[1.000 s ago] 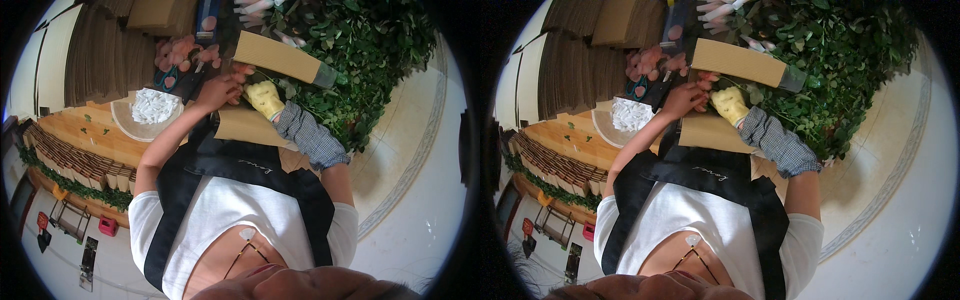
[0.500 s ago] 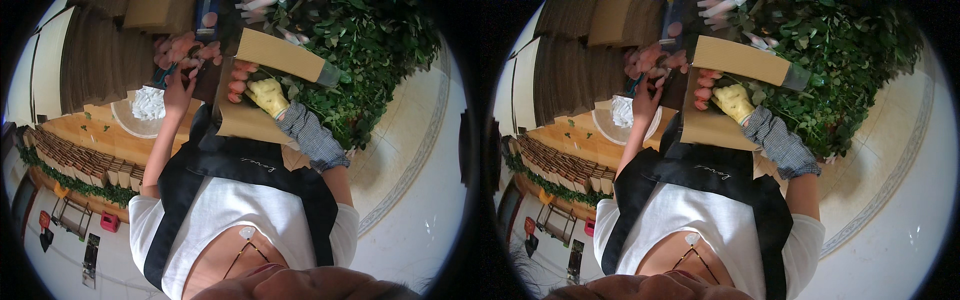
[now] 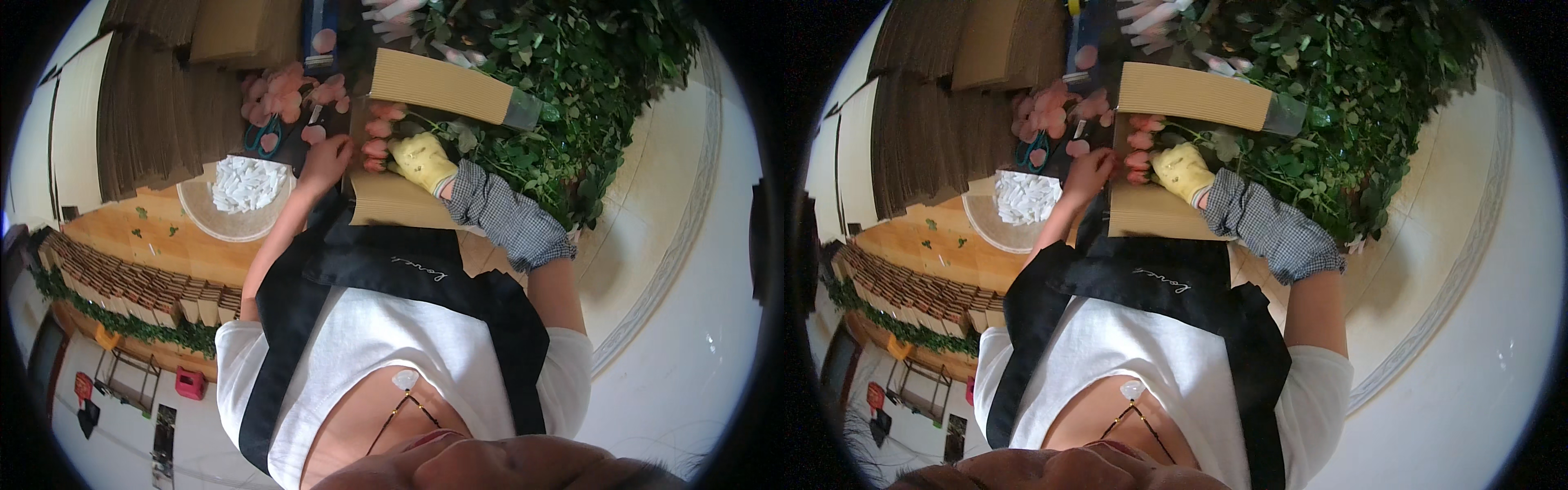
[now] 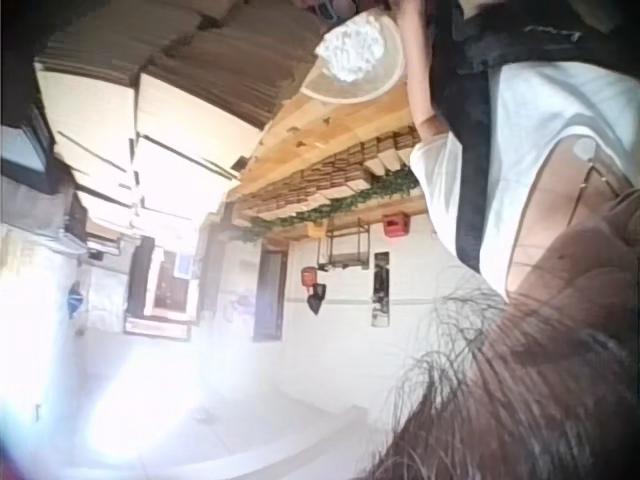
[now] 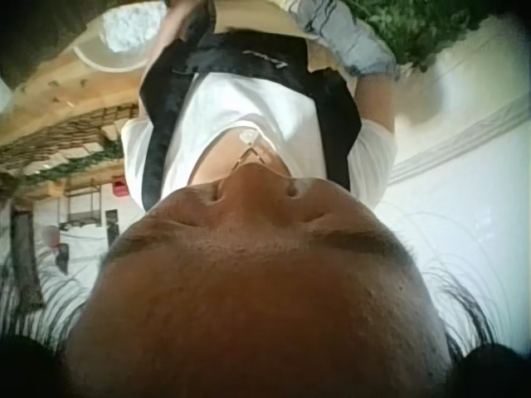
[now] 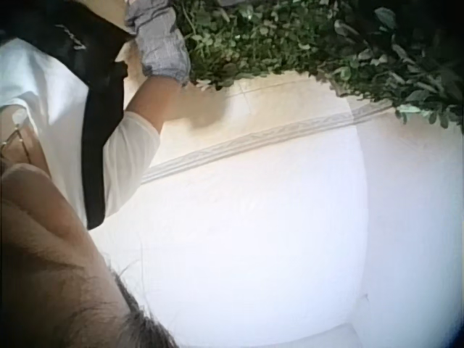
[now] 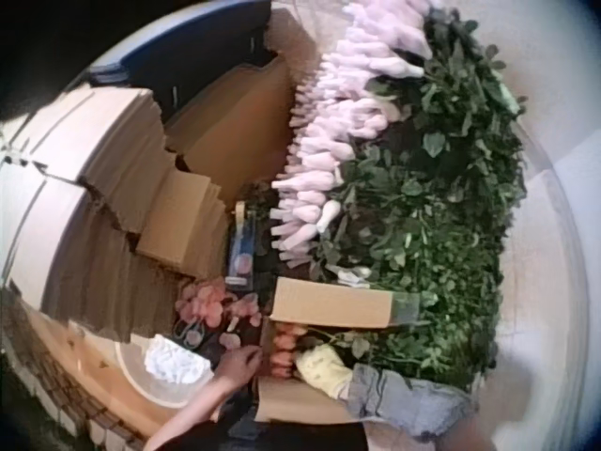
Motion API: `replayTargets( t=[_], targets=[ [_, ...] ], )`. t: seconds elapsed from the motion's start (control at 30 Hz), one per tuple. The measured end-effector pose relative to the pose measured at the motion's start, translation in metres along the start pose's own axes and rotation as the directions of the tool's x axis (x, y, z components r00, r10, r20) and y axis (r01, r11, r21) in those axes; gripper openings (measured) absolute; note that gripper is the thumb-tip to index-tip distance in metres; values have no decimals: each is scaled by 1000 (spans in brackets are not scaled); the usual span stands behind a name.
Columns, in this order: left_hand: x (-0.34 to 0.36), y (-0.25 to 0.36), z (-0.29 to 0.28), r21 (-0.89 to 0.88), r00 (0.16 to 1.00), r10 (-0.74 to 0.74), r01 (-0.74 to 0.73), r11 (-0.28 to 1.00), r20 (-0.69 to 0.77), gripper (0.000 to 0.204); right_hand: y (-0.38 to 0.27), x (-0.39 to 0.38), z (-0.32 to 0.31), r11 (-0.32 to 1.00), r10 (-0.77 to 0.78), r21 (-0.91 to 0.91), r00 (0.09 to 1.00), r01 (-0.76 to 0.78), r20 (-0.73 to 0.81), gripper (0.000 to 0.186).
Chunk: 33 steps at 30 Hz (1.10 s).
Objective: The person arranges artificial pink flowers and green leaves into small cardboard boxes. They place white packing material into the boxes, then insert the flowers and leaves, adjusting them to fit neatly.
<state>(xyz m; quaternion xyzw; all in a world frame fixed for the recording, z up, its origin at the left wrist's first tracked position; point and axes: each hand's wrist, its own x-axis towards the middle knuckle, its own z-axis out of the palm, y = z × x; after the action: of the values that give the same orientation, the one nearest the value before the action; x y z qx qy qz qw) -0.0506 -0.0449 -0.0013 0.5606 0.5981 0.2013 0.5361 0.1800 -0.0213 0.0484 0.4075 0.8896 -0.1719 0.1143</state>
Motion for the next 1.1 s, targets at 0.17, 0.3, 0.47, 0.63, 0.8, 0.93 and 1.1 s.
replayTargets(
  t=[0.17, 0.3, 0.47, 0.63, 0.8, 0.93, 1.1],
  targets=[
    [1, -9, 15, 176, 997, 77, -72, 982, -23, 25, 5, -4, 11, 997, -82, -4, 997, 82, -1, 15],
    [2, 5, -2, 42, 997, 51, -53, 998, 61, 23, 1, 5, 11, 999, -27, -29, 987, 32, 156, 19],
    [21, 49, -16, 378, 684, 635, -728, 572, 358, 34, -6, 8, 10, 998, 28, -62, 980, -16, 196, 22],
    [22, 46, -16, 436, 689, 532, -725, 534, 493, 37, 9, -2, -4, 991, -3, 131, 1000, 3, 2, 21],
    [14, 50, -6, 492, 672, 610, -734, 469, 420, 33, 10, 5, -8, 952, 262, 195, 959, -237, -110, 20],
    [9, 54, -11, 517, 715, 552, -696, 498, 430, 39, 11, 13, -8, 967, 176, 197, 984, -164, -42, 19],
    [15, 39, -10, 492, 754, 459, -655, 573, 470, 39, 15, 3, 6, 934, 351, 129, 925, -334, -144, 22]
  ],
)
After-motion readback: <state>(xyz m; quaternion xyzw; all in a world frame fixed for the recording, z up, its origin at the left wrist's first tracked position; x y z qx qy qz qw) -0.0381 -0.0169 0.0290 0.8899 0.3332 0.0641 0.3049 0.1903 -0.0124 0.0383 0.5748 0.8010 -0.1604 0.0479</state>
